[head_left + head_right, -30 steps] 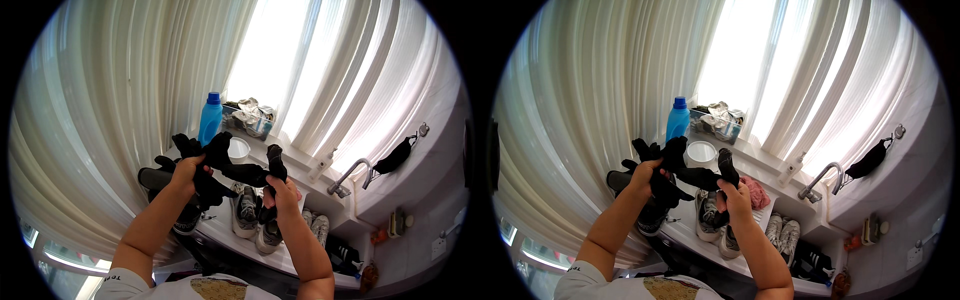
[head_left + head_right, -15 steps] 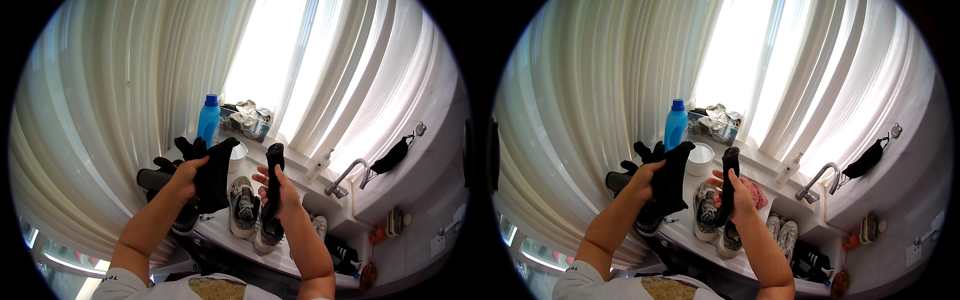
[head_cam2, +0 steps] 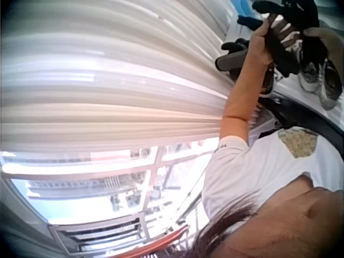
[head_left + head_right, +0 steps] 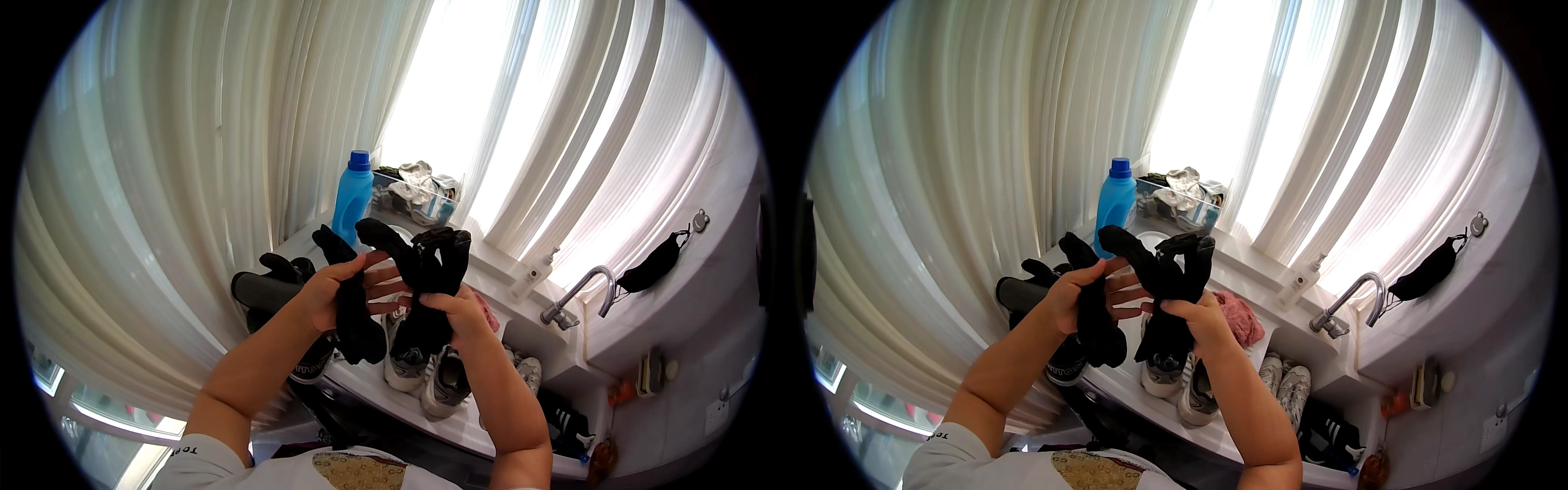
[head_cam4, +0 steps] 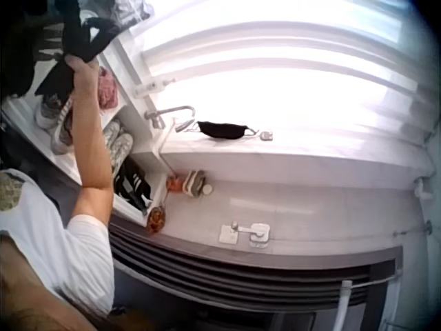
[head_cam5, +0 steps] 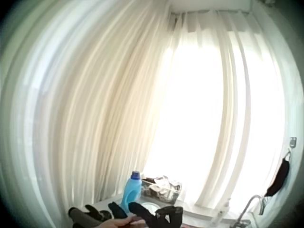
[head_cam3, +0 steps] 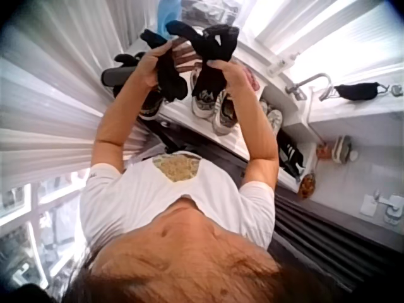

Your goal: The person takes a shirt from a washing machine and hangs it on a rack using a hanger, then drapes a towel over the rack before picking up shoes and insoles from a windowsill and placing the insoles into the shoes while sitting on the floor.

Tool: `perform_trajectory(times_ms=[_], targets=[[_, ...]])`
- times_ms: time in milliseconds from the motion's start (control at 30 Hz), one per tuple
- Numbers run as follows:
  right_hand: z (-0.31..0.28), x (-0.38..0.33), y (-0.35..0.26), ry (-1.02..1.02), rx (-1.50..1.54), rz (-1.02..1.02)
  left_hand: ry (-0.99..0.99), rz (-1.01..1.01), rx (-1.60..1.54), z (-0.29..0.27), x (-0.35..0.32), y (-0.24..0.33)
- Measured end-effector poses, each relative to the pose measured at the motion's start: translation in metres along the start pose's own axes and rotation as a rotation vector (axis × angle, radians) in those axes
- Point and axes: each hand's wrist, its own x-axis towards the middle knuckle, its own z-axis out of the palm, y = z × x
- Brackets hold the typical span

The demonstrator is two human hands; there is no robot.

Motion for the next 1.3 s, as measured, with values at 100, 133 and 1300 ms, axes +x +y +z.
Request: perform_trajectory(times_ms=[100,133,1300], targets=[[-0.001,-0.005,-0.007,-0.019,-0.011,0.003,-0.088,0.041,0.085,-0.006,-0.005,0.005],[-0.003,-0.004,-0.005,-0.02,-0.018,-0.012,-0.089,0.034,0.068,-0.007,-0.004,0.005],[-0.014,0.029,0.028,-0.315,0.26,0.293,0.0,-0.144,0.281,-0.028,0.024,-0.014]])
